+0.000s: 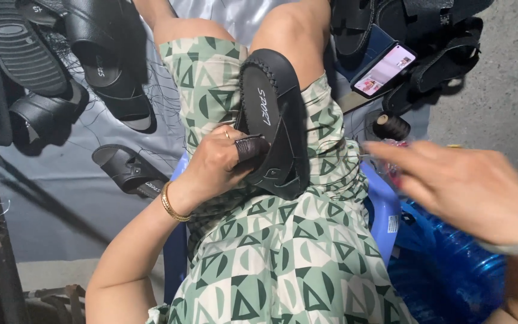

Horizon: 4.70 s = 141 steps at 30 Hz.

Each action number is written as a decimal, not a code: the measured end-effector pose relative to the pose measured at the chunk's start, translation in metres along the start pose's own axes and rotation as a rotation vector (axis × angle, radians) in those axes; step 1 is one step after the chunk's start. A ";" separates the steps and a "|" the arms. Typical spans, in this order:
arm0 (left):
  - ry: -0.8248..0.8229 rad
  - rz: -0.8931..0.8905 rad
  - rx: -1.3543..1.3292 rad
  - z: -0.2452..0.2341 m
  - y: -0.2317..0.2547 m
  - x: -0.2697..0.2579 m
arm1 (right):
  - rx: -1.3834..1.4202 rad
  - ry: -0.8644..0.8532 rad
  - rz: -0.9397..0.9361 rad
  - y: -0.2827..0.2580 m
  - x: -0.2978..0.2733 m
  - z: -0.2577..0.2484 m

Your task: Hand-sewing the sole of a black sandal using a stitching awl and thread for repair.

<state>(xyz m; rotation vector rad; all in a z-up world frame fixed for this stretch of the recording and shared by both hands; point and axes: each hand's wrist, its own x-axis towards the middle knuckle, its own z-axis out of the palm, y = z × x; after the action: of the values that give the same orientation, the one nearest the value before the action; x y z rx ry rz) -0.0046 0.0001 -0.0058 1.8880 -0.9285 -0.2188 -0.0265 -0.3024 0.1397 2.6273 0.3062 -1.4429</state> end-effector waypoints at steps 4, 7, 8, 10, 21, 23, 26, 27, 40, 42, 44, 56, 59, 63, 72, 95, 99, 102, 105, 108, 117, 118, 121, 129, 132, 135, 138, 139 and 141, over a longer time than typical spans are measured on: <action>0.005 0.028 0.145 0.000 0.005 0.007 | -0.094 0.232 0.065 0.013 0.001 0.037; 0.099 0.038 0.352 -0.008 0.007 0.012 | 0.284 0.270 -0.356 0.001 0.016 0.059; 0.161 -0.013 0.454 -0.017 0.008 0.012 | 0.556 0.359 -0.440 -0.004 0.018 0.055; 0.220 -0.067 0.560 -0.030 0.011 0.010 | 0.833 0.444 -0.526 -0.010 0.031 0.065; 0.288 -0.354 0.115 -0.022 0.018 0.013 | 0.358 0.861 -0.199 -0.058 0.064 0.089; 0.310 -0.332 0.171 -0.022 0.015 0.013 | 0.709 0.704 -0.210 -0.052 0.064 0.085; 0.368 -0.323 0.288 -0.041 -0.002 0.000 | 1.797 0.304 -0.437 -0.003 0.047 0.124; 0.399 -0.326 0.346 -0.050 -0.009 -0.006 | 2.520 -0.014 -0.643 0.019 0.039 0.145; 0.616 -0.529 -1.504 -0.045 -0.039 0.006 | 1.347 1.009 -0.061 -0.002 0.062 0.081; 0.739 -0.638 -1.636 -0.051 -0.056 0.005 | 0.708 0.790 -0.430 -0.042 0.072 0.076; 0.782 -0.669 -1.577 -0.064 -0.063 0.013 | 0.925 0.776 -0.529 -0.029 0.082 0.071; 0.721 -0.873 -0.339 -0.087 -0.084 -0.025 | 1.856 0.615 -0.444 -0.023 0.083 0.075; 0.533 -0.759 0.286 -0.089 -0.037 -0.015 | 1.394 0.811 -0.117 0.004 0.079 0.082; 0.295 -0.522 -0.323 -0.043 0.052 0.022 | 1.056 0.927 -0.204 -0.017 0.047 0.045; -0.178 -0.695 -0.349 0.002 0.036 0.013 | 0.303 0.748 -0.336 -0.039 0.020 0.037; -0.245 -0.686 -0.590 0.010 0.002 -0.008 | 0.188 0.644 -0.340 -0.049 0.032 0.036; -0.240 -0.658 -0.585 0.008 0.004 -0.005 | 0.186 0.638 -0.353 -0.047 0.035 0.038; -0.241 -0.654 -0.585 0.005 0.007 -0.003 | 0.191 0.639 -0.363 -0.048 0.034 0.037; -0.247 -0.656 -0.579 0.005 0.005 -0.003 | 0.205 0.628 -0.364 -0.049 0.035 0.037; -0.250 -0.652 -0.590 0.003 0.006 -0.002 | 0.221 0.612 -0.368 -0.048 0.034 0.033; -0.263 -0.635 -0.595 0.001 0.009 0.003 | 0.252 0.551 -0.366 -0.049 0.033 0.029; -0.263 -0.634 -0.595 0.002 0.007 0.002 | 0.252 0.552 -0.366 -0.049 0.033 0.028; -0.263 -0.639 -0.601 0.004 0.005 -0.001 | 0.257 0.541 -0.369 -0.050 0.033 0.028; -0.406 -0.658 -0.404 -0.002 0.013 0.008 | -0.018 0.628 -0.245 -0.055 0.034 0.053; -0.413 -0.657 -0.381 -0.006 0.022 0.016 | -0.090 0.640 -0.160 -0.064 0.025 0.052; -0.414 -0.649 -0.293 -0.003 0.032 0.020 | -0.243 0.676 -0.136 -0.065 0.026 0.055; -0.380 -0.581 -0.138 0.006 0.043 0.022 | -0.151 0.605 -0.180 -0.060 0.031 0.051; -0.373 -0.582 -0.142 0.009 0.048 0.020 | -0.158 0.602 -0.183 -0.055 0.034 0.051; -0.119 -0.385 -0.090 0.016 0.057 0.016 | 0.029 0.527 -0.280 -0.046 0.040 0.048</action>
<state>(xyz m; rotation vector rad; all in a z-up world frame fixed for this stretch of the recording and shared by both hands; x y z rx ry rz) -0.0308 -0.0347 0.0378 1.9722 -0.6126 -0.5992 -0.0561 -0.2630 0.0799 3.0460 0.7335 -0.7790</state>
